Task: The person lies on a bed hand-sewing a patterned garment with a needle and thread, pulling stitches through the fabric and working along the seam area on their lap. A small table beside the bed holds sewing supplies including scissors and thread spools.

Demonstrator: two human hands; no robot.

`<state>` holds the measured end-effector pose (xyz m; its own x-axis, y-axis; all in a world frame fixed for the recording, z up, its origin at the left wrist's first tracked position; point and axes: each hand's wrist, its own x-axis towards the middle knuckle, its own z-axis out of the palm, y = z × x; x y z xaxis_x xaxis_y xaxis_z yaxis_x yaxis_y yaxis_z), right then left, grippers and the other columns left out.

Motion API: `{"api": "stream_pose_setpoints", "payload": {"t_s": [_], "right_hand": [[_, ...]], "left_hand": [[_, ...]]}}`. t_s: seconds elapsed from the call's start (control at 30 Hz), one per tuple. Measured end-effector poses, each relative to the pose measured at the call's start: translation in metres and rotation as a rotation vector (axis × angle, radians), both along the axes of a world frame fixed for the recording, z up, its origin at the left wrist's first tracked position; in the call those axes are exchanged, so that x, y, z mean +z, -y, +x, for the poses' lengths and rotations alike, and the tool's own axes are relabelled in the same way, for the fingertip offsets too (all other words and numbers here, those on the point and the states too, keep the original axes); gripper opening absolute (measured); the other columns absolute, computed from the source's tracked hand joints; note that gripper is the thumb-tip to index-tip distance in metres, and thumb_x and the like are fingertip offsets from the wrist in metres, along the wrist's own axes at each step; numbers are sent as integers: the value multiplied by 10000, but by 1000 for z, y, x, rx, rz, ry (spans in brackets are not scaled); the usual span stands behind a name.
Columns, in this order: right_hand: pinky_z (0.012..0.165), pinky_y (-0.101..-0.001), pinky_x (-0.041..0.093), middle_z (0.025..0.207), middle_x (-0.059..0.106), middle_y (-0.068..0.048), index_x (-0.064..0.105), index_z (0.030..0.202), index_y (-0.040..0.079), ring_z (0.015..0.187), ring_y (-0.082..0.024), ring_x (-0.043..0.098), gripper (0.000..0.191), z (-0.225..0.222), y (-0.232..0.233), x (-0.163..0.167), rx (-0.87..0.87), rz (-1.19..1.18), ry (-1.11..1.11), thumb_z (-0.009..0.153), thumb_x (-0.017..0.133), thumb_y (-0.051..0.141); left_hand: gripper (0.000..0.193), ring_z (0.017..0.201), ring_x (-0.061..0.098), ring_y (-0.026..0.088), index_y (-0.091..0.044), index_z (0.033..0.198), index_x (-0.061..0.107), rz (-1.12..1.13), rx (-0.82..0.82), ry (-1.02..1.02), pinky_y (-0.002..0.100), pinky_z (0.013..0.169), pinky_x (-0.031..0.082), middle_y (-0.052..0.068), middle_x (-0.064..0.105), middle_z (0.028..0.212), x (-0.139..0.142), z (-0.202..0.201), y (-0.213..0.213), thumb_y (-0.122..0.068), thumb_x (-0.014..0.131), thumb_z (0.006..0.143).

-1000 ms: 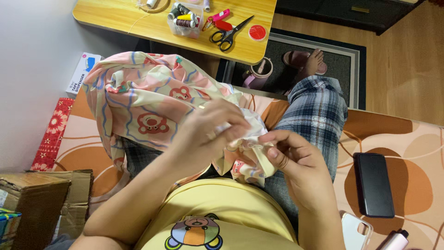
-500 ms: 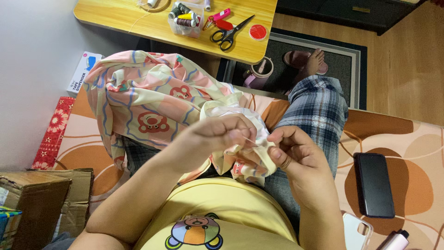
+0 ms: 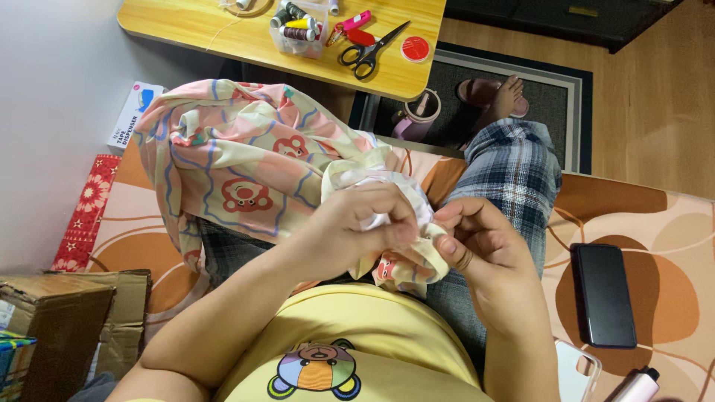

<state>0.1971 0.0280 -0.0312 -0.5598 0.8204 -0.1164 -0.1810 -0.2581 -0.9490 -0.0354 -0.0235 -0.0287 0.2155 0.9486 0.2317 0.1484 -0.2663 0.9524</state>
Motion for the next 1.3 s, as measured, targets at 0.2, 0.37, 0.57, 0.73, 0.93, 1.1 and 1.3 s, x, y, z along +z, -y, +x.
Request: {"api": "stream_pose_setpoints", "payload": {"t_s": [0.2,0.37,0.57,0.73,0.93,1.1,1.3], "right_hand": [[645,-278,573,955,692,-86,665,1150,-25,813,-148,655,219,6,-3,2,-14,-85,91,958,636,76],[619,-250,569,977,676,-75,640,1186,-21,827,-124,642,242,1,-1,4,4,-29,88,968,645,82],[614,-262,578,962,683,-77,654,1180,-19,817,-128,650,256,0,-1,9,-10,-81,88,966,630,120],[698,-207,490,953,673,-61,717,1148,-21,824,-96,609,242,-1,0,5,-55,15,168,948,703,116],[709,-210,426,947,631,-22,752,977,-19,815,-78,561,96,-2,1,-1,-60,191,198,917,749,56],[720,-222,417,969,634,-39,748,953,-34,817,-88,554,72,-3,0,-3,-154,145,177,917,743,27],[760,-233,510,995,671,-37,725,952,-32,864,-104,648,83,-5,1,1,-209,45,61,918,719,43]], "left_hand": [[213,979,569,100,-5,1024,652,-185,-90,397,268,877,440,11,639,1021,2,-21,-3,-215,626,1046],[266,975,555,79,-1,1067,639,-144,34,359,251,874,439,4,630,1012,0,-16,-3,-264,603,1068],[205,949,612,64,-28,1144,682,-90,64,162,250,850,498,-12,682,997,0,-1,-6,-172,678,998],[137,887,611,78,6,1004,727,-188,59,267,258,792,483,-3,682,930,-1,-6,-4,-128,701,990],[153,856,561,67,9,1007,683,-168,185,398,247,755,450,1,643,928,-4,-8,-1,-143,681,1022],[188,951,591,57,14,1064,653,-104,256,442,227,860,461,-2,667,981,-6,-9,-1,-172,621,1055],[173,911,600,69,-24,1076,667,-108,335,244,246,809,482,-7,671,974,3,-5,-1,-188,643,1026]]}}
